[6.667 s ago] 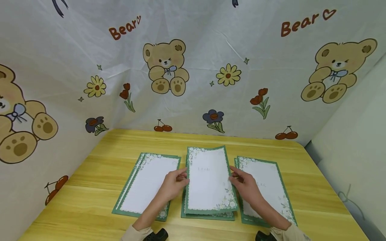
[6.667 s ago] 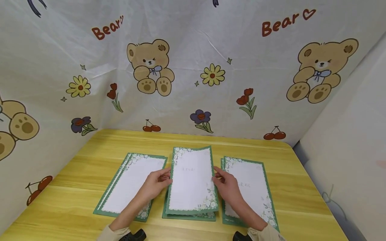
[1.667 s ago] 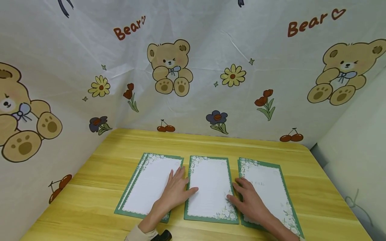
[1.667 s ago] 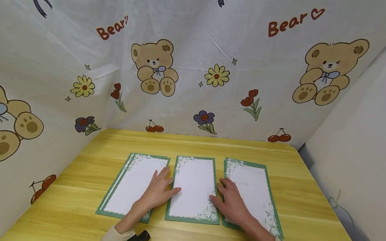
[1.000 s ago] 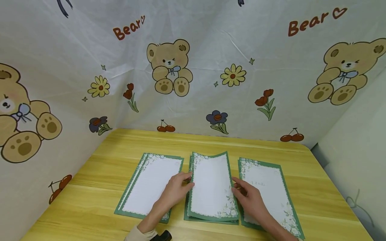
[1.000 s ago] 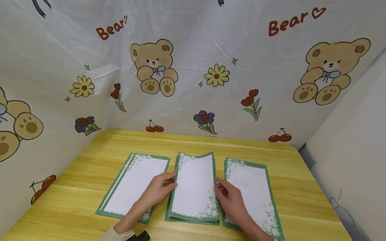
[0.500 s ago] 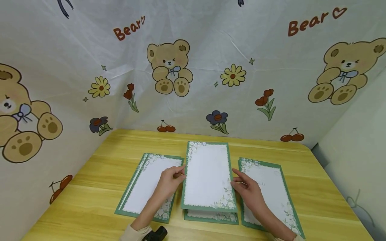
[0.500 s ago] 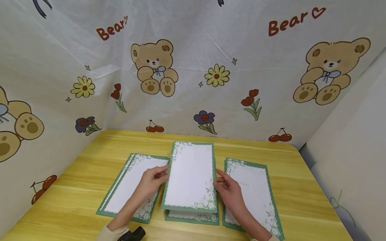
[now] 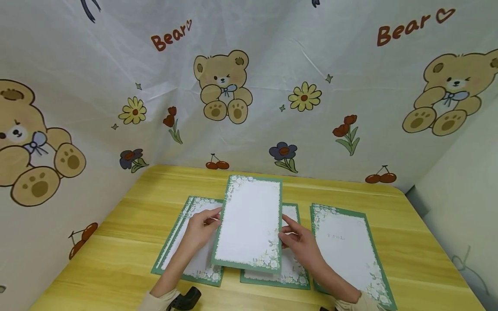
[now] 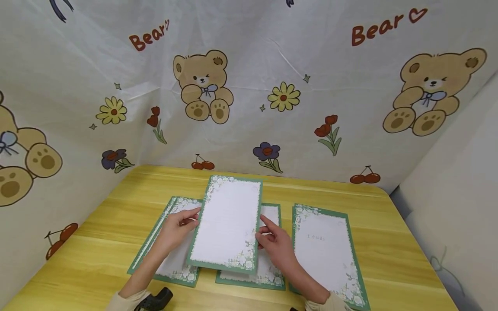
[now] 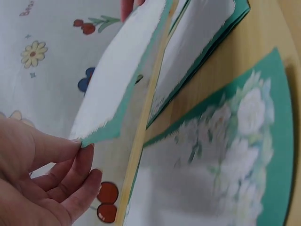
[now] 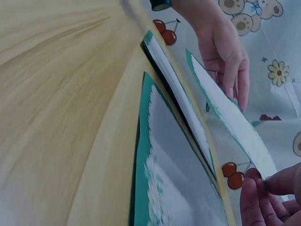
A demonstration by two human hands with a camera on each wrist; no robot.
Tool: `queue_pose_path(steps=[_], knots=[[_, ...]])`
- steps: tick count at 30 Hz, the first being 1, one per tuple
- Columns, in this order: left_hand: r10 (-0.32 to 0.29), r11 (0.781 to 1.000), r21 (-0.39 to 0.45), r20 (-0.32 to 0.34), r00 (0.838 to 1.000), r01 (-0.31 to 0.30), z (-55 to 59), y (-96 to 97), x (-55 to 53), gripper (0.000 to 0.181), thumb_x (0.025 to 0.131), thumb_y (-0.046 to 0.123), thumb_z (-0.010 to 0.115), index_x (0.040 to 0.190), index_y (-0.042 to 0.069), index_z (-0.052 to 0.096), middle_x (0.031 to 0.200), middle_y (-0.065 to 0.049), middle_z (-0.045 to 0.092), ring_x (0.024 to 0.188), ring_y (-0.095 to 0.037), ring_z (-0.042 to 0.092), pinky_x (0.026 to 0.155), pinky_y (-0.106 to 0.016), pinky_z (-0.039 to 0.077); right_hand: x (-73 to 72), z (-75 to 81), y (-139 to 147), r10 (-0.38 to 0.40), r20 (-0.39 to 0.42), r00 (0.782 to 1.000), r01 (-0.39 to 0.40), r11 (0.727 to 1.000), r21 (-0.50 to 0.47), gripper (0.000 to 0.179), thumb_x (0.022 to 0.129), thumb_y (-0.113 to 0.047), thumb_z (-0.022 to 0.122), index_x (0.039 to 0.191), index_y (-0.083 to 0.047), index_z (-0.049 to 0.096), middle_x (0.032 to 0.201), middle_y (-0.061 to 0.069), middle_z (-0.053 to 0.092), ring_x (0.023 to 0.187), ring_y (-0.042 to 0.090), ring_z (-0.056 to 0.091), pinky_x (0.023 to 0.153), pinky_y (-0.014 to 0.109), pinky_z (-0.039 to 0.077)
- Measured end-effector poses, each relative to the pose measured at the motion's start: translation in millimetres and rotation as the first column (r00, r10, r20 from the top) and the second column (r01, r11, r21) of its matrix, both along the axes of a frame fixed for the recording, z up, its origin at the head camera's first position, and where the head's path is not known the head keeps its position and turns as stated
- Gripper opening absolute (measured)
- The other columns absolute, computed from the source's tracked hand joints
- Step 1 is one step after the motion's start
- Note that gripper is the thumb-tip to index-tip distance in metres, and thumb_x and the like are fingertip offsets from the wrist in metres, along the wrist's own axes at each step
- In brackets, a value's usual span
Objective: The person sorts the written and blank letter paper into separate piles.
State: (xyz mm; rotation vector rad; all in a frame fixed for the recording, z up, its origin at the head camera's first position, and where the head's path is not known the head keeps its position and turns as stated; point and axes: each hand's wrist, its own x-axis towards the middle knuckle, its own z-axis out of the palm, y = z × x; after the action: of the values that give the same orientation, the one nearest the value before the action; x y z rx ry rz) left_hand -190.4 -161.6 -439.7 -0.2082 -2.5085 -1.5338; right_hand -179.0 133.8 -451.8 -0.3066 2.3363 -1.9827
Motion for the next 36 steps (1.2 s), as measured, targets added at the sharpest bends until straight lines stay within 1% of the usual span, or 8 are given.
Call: queue_pose_path(steps=[3, 7, 11, 14, 19, 25, 30, 36], knots=[[0.035, 0.999, -0.042, 0.016, 0.999, -0.034, 2.7, -12.9, 2.2, 0.035, 0.091, -0.006, 0.065, 0.126, -0.002, 0.067, 0.102, -0.01, 0.068, 0.092, -0.026, 0.065, 0.069, -0.028, 0.051, -1.2, -1.8, -14.1, 0.065, -0.011, 0.998, -0.065, 0.998, -0.006, 0.059, 0.095, 0.003, 0.062, 0.149, 0.005, 0.038, 0.104, 0.019, 0.061, 0.075, 0.022, 0.067, 0.072, 0.038, 0.058], [0.079, 0.992, -0.106, 0.064, 0.995, -0.072, 3.9, -30.9, 8.7, 0.036, 0.094, -0.005, 0.06, 0.129, -0.002, 0.064, 0.107, -0.012, 0.067, 0.097, -0.029, 0.062, 0.076, -0.035, 0.052, -1.8, -6.0, -34.6, 0.149, -0.015, 0.989, -0.15, 0.989, -0.019, 0.064, 0.095, 0.003, 0.061, 0.151, 0.007, 0.031, 0.103, 0.019, 0.059, 0.076, 0.026, 0.067, 0.072, 0.042, 0.058], [0.092, 0.982, -0.172, 0.097, 0.991, -0.074, 0.5, -46.9, 16.3, 0.036, 0.096, -0.005, 0.056, 0.131, -0.005, 0.062, 0.109, -0.014, 0.065, 0.099, -0.03, 0.061, 0.079, -0.041, 0.052, -2.0, -10.9, -54.6, 0.204, -0.018, 0.979, -0.205, 0.978, -0.029, 0.065, 0.096, 0.002, 0.06, 0.152, 0.008, 0.028, 0.102, 0.018, 0.059, 0.076, 0.026, 0.067, 0.07, 0.04, 0.058], [0.1, 0.973, -0.217, 0.11, 0.989, -0.075, -3.3, -56.9, 20.5, 0.036, 0.097, -0.005, 0.054, 0.132, -0.006, 0.06, 0.11, -0.015, 0.064, 0.098, -0.029, 0.06, 0.078, -0.041, 0.052, -0.9, -13.7, -67.9, 0.227, -0.017, 0.974, -0.227, 0.973, -0.027, 0.065, 0.096, 0.002, 0.06, 0.152, 0.009, 0.027, 0.1, 0.016, 0.06, 0.075, 0.027, 0.067, 0.069, 0.038, 0.058], [0.136, 0.954, -0.282, 0.092, 0.986, -0.106, -6.0, -70.7, 24.8, 0.035, 0.095, -0.007, 0.053, 0.129, -0.008, 0.061, 0.109, -0.017, 0.064, 0.096, -0.03, 0.06, 0.075, -0.041, 0.05, 0.4, -17.2, -85.8, 0.262, -0.016, 0.965, -0.263, 0.964, -0.046, 0.067, 0.095, 0.004, 0.061, 0.151, 0.011, 0.026, 0.096, 0.013, 0.06, 0.074, 0.032, 0.068, 0.066, 0.038, 0.058], [0.157, 0.938, -0.327, 0.095, 0.983, -0.118, -7.5, -79.2, 26.7, 0.036, 0.092, -0.01, 0.052, 0.126, -0.012, 0.061, 0.106, -0.019, 0.064, 0.092, -0.029, 0.058, 0.074, -0.04, 0.048, 1.2, -21.1, -97.6, 0.278, 0.007, 0.96, -0.278, 0.96, -0.04, 0.067, 0.094, 0.004, 0.062, 0.151, 0.011, 0.027, 0.097, 0.012, 0.06, 0.076, 0.032, 0.069, 0.065, 0.035, 0.059], [0.146, 0.933, -0.343, 0.096, 0.985, -0.105, -9.9, -81.3, 26.8, 0.037, 0.09, -0.011, 0.049, 0.125, -0.013, 0.061, 0.1, -0.017, 0.062, 0.087, -0.026, 0.054, 0.073, -0.038, 0.046, 0.6, -23.7, -99.5, 0.287, 0.005, 0.958, -0.287, 0.958, 0.02, 0.067, 0.094, 0.0, 0.064, 0.15, 0.011, 0.029, 0.093, 0.009, 0.062, 0.07, 0.024, 0.067, 0.062, 0.03, 0.056], [0.149, 0.932, -0.347, 0.09, 0.985, -0.109, -14.3, -84.1, 28.6, 0.032, 0.097, -0.003, 0.05, 0.125, -0.014, 0.061, 0.104, -0.019, 0.063, 0.08, -0.023, 0.049, 0.067, -0.035, 0.042, 0.3, -22.1, -97.3, 0.301, 0.027, 0.953, -0.302, 0.945, 0.123, 0.062, 0.097, -0.011, 0.064, 0.148, 0.01, 0.035, 0.091, 0.005, 0.064, 0.063, 0.019, 0.064, 0.058, 0.027, 0.052]])
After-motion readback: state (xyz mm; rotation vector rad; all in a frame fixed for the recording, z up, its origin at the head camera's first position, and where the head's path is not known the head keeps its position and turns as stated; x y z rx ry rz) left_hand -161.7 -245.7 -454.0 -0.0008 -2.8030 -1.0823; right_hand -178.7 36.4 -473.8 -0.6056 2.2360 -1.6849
